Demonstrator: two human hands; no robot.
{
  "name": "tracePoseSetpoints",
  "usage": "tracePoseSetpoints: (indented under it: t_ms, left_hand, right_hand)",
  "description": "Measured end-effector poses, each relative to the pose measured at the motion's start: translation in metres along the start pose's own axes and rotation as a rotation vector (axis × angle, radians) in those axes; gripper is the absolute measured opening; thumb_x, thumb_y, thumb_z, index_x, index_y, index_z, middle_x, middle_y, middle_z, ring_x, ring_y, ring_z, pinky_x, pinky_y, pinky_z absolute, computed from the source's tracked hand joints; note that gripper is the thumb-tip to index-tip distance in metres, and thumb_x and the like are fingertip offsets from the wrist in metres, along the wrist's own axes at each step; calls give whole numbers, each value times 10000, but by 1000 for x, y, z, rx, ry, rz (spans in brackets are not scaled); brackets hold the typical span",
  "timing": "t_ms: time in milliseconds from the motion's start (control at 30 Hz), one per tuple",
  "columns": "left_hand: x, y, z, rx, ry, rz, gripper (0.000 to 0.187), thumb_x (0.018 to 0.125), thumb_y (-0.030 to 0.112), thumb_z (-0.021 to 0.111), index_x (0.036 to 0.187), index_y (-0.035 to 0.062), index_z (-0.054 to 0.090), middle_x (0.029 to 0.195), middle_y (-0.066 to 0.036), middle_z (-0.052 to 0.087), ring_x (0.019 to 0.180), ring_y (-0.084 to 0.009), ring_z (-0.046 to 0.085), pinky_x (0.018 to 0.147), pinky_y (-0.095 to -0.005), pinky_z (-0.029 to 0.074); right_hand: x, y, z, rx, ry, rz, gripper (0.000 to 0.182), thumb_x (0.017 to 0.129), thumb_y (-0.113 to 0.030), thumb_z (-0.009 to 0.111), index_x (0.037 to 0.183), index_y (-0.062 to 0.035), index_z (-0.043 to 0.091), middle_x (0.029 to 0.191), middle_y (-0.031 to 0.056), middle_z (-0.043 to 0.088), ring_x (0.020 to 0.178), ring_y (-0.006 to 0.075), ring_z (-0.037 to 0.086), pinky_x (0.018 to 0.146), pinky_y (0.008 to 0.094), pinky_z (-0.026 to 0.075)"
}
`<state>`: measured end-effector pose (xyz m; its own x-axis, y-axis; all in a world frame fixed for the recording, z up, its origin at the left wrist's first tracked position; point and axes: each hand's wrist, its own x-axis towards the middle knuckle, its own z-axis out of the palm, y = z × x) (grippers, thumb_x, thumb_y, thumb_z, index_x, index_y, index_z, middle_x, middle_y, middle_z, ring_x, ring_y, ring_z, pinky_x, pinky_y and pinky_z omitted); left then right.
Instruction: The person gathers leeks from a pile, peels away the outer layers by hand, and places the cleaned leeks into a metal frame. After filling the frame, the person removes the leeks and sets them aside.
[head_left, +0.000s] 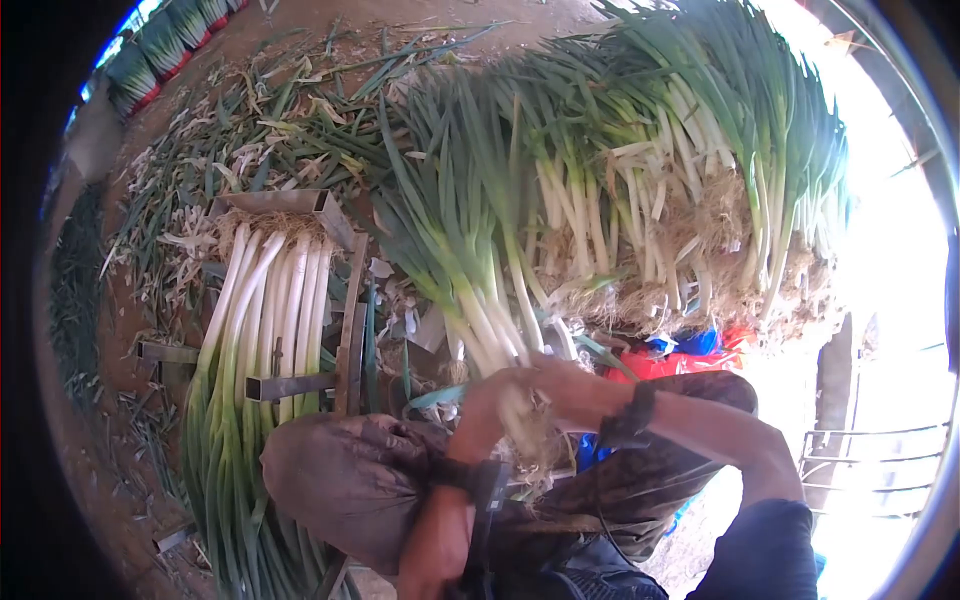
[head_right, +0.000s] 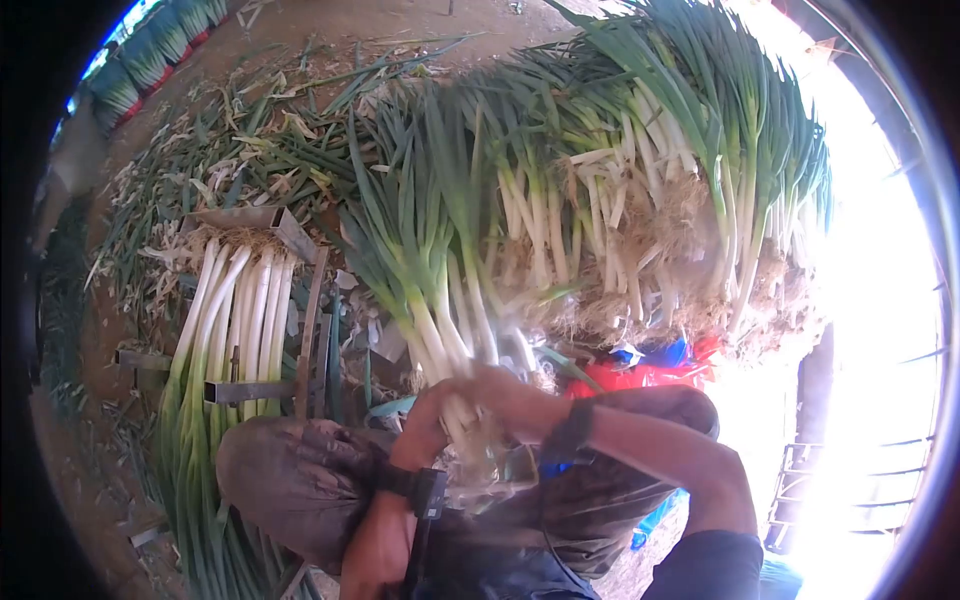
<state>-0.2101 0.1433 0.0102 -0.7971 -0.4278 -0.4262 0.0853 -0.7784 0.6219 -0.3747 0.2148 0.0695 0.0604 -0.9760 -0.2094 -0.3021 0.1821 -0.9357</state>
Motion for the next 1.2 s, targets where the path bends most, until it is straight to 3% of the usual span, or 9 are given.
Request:
tracePoseSetpoints:
  t_ms: [133,200,300,667,833,900,967,1100,1200]
  left_hand:
    - [5,-23,-17,295,-5,163,350,844,76,671,1183,21,601,1073,-127,668,953,-224,655,840,-332,525]
    - [0,-8,-6,332,80,235,265,885,133,628,1097,-25,644,973,-115,682,828,-200,671,720,-314,545]
    - [9,-20,-21,127,182,5,233,854,155,647,977,-42,662,803,-109,667,694,-182,660,604,-302,535]
    - [21,-32,-24,-12,441,-159,182,774,68,719,908,-30,645,760,-101,652,608,-196,627,502,-320,485]
    - [14,-1,-15,527,72,204,170,860,81,649,1002,-7,618,864,-99,641,723,-176,642,614,-286,529]
    - [-23,77,44,320,128,112,157,862,98,647,981,-2,624,863,-96,639,718,-167,637,606,-286,524]
    - [-47,109,71,124,186,26,148,864,115,644,960,3,630,863,-93,636,713,-158,631,599,-285,518]
    - [-41,87,52,143,143,129,157,861,137,647,908,-12,630,804,-87,629,649,-155,622,555,-274,505]
    - [-26,28,18,243,104,128,209,882,160,633,938,-40,638,754,-95,627,640,-190,639,586,-301,538]
  right_hand:
    - [6,42,4,-715,191,-472,382,903,-175,630,1213,38,568,953,164,679,822,230,694,660,319,571]
    - [30,81,-8,-192,163,369,315,875,-179,635,1102,38,622,814,171,683,671,242,679,591,336,551]
    - [38,130,-22,-209,422,9,276,848,-190,633,978,53,637,724,183,664,573,251,647,530,350,534]
    - [75,145,8,-434,421,838,597,780,-435,659,1117,54,595,1048,269,666,1016,425,636,866,485,503]
    - [73,145,-85,-732,23,142,418,719,-460,749,966,-124,734,930,133,710,885,289,672,769,411,550]
    - [71,-18,-126,-978,12,591,248,819,-295,696,1012,-141,721,1037,74,688,815,248,655,780,363,538]
    - [16,-44,-150,-137,586,62,290,861,-286,663,1086,-103,669,1010,66,668,825,211,619,766,328,517]
    - [-19,-61,-147,-958,554,-545,243,908,-165,599,1109,-28,606,895,62,588,832,200,584,641,330,470]
    - [-31,-82,-76,279,613,516,183,881,-181,617,1021,-64,606,870,54,587,795,168,574,636,323,472]
